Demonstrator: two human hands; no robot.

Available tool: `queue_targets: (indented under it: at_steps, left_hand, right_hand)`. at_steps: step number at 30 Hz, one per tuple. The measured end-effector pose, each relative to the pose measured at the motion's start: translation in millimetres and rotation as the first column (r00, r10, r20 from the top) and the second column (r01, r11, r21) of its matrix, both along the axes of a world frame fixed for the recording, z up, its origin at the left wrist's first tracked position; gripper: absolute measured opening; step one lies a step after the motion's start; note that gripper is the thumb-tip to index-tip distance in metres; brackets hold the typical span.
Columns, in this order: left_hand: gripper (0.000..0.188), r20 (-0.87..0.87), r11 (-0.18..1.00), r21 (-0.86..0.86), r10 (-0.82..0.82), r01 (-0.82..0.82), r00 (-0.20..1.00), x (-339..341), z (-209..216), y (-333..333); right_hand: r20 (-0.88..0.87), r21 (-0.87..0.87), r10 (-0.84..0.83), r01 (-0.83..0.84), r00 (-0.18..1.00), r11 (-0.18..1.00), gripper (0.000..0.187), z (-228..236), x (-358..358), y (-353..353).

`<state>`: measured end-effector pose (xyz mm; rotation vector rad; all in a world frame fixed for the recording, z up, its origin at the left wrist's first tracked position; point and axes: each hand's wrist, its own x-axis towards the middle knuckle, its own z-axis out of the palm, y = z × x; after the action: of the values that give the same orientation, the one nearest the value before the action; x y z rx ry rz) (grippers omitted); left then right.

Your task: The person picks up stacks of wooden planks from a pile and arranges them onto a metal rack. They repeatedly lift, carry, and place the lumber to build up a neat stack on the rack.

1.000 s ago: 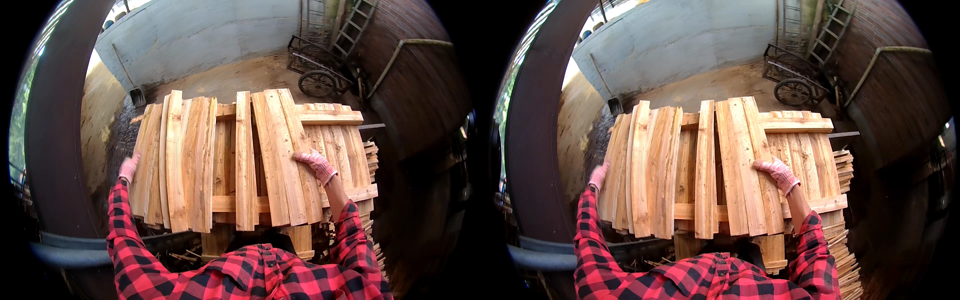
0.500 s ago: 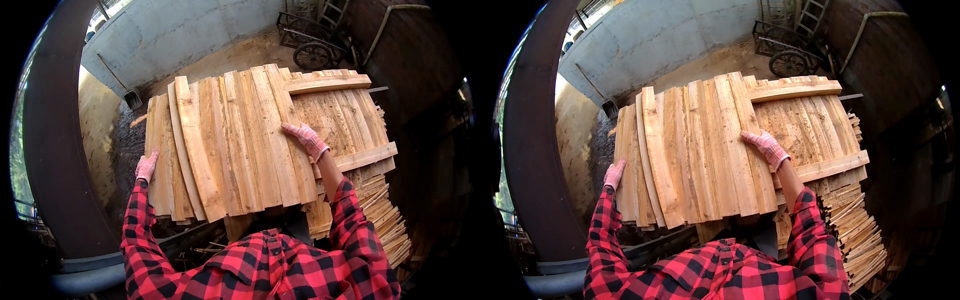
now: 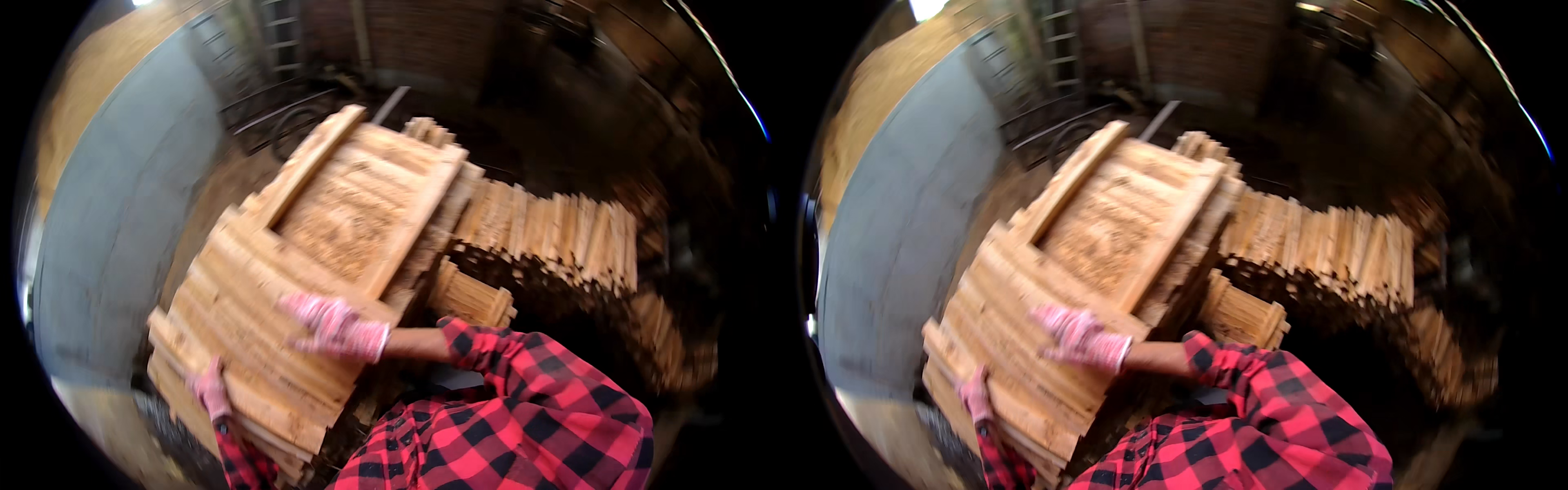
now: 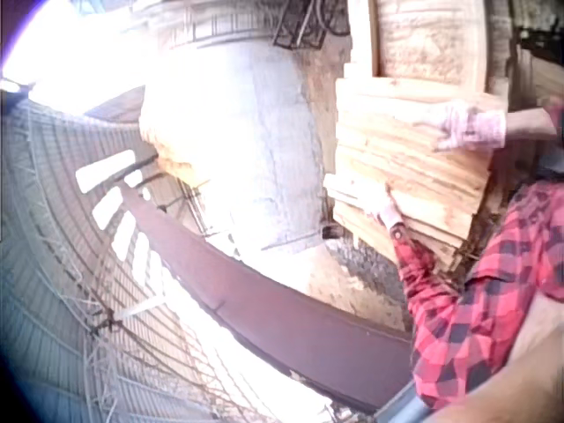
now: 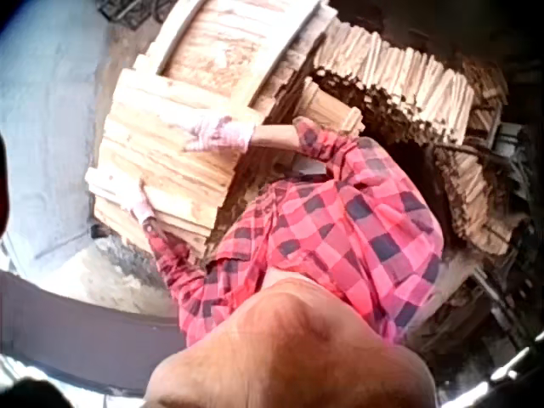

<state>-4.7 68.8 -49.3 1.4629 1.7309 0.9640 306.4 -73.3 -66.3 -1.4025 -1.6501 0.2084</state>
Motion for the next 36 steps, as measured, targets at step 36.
queue_targets:
  at_steps: [36]
  left_hand:
    - [0.059,0.571,-0.13,-0.696,-0.697,0.706,0.435,738.4,-290.3,-310.1]
  right_hand:
    - [-0.484,-0.796,-0.545,0.085,-0.684,0.6,0.032,-442.6,484.1,-439.5]
